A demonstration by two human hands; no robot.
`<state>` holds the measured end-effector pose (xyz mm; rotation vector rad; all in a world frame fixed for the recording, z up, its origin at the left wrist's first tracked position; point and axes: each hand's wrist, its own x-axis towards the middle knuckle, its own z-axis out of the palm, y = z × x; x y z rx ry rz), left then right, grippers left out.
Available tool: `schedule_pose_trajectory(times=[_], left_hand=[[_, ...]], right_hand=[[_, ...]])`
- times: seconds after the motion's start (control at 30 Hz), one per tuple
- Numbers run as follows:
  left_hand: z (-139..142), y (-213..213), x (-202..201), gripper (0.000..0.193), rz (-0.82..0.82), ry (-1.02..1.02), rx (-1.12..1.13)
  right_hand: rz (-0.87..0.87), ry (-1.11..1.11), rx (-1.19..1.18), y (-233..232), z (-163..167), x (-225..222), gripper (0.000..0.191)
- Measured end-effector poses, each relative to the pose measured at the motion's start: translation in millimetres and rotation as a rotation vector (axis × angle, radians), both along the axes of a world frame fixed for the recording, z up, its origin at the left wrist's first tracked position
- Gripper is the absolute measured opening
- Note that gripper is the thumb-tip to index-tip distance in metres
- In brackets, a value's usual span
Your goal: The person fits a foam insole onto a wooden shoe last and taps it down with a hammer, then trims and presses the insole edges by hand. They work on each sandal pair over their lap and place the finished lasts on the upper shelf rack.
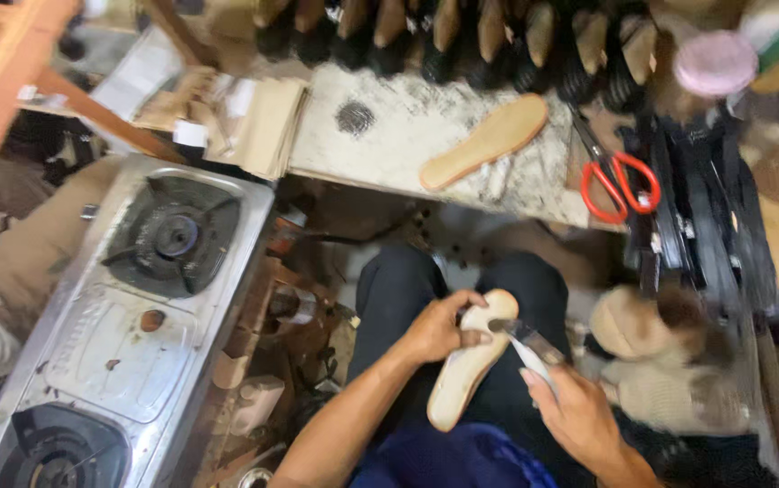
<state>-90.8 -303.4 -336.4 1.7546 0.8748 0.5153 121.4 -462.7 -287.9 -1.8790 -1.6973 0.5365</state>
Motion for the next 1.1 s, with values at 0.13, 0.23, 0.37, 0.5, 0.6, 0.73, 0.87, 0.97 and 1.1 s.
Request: schedule_pose_trajectory(times=[0.13,0.23,0.37,0.5,0.6,0.73,0.87,0.97,1.1], left_hand=[[13.8,-1.5,-7.4,0.055,0.043,-0.066,-0.031],[20.3,-12.4,-8.6,0.056,0.081,-0.042,-0.079],[26.2,-31.8,-9.9,0.057,0.124,-0.178,0.133],[31.1,-34.2,-21.3,0.057,0.105,-0.206,-0.114],[32.8,-29.8,-29.7,0.057,0.148,-0.226,-0.131],[35.6,-12.6,-36.3,0.059,0.344,-0.4,-0.155],[49.5,30.3,-45.0,0.064,0.651,-0.525,-0.254],[71.2,62.8,-51.9,0.067,0.743,-0.639,-0.288],[107.1,79.0,-46.8,0.066,0.713,-0.483,0.027]], right_hand=[[-0.186,0.012,-0.178,28.0,23.6,11.0,0.032],[-0.169,-0.147,0.016,70.6,48.2,16.8,0.036],[-0.032,-0.294,0.329,142.5,73.2,32.9,0.047],[-0.057,-0.596,0.194,201.9,79.3,44.7,0.046],[-0.036,-0.668,0.141,226.5,77.4,48.8,0.04],[0.042,-0.656,0.31,224.5,79.2,38.9,0.044],[0.203,-0.26,0.394,174.0,77.2,-11.4,0.051],[0.472,-0.201,0.391,128.2,71.3,-58.0,0.086],[0.363,-0.106,0.367,116.4,51.1,-86.3,0.093]])
